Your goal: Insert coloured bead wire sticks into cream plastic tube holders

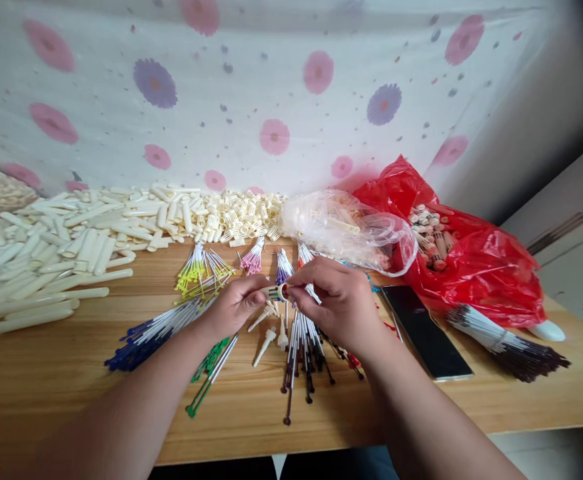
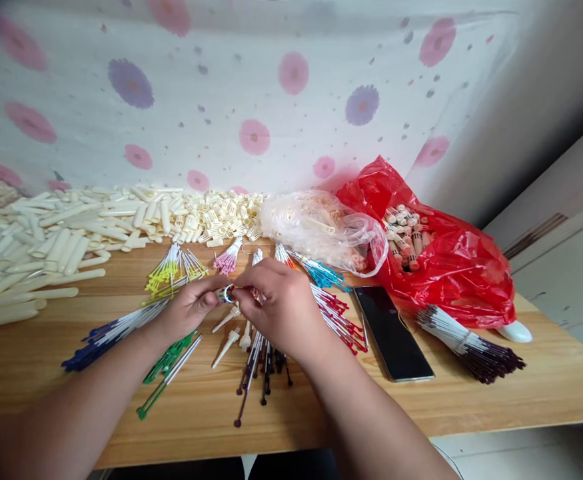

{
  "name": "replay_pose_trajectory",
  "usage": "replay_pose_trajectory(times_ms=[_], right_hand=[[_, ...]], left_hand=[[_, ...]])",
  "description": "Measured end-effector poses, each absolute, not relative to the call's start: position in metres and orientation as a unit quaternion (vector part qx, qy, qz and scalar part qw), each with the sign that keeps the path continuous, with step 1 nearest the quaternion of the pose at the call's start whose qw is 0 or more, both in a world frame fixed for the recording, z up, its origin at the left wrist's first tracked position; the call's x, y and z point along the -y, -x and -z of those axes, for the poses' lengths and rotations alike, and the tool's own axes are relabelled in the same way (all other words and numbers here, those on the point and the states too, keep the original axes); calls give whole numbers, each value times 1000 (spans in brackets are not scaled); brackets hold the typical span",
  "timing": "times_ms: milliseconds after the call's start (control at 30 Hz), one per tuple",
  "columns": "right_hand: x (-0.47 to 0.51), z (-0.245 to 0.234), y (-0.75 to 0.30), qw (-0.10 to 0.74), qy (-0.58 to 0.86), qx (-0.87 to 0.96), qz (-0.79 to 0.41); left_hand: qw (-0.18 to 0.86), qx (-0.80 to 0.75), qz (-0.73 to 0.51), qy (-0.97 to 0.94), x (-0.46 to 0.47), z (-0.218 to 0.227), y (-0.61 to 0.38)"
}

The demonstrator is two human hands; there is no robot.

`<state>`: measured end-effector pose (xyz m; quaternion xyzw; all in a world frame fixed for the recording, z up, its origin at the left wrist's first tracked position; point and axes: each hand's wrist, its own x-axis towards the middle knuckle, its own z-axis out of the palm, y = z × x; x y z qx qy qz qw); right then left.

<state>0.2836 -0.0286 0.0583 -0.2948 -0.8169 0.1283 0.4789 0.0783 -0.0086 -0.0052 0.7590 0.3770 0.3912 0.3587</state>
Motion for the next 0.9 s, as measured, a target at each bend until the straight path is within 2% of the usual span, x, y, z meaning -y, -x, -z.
replay_pose_trajectory(times_ms=[333,600,700,900], right_hand=[[32,-59,-285,404,336,850,-47],[27,-51,-280,402,363,841,-11],[21,-51,-281,426,355,830,-65],[23,-57,-286,503,315,766,-246]], left_hand=[[275,-385,-340,-813,9,-2,-78],[213,-394,-331,-831,9,-4,-79],[224,-400,-338,-822,9,-1,-79],[371,-405,-410,-728,7,10,-76]])
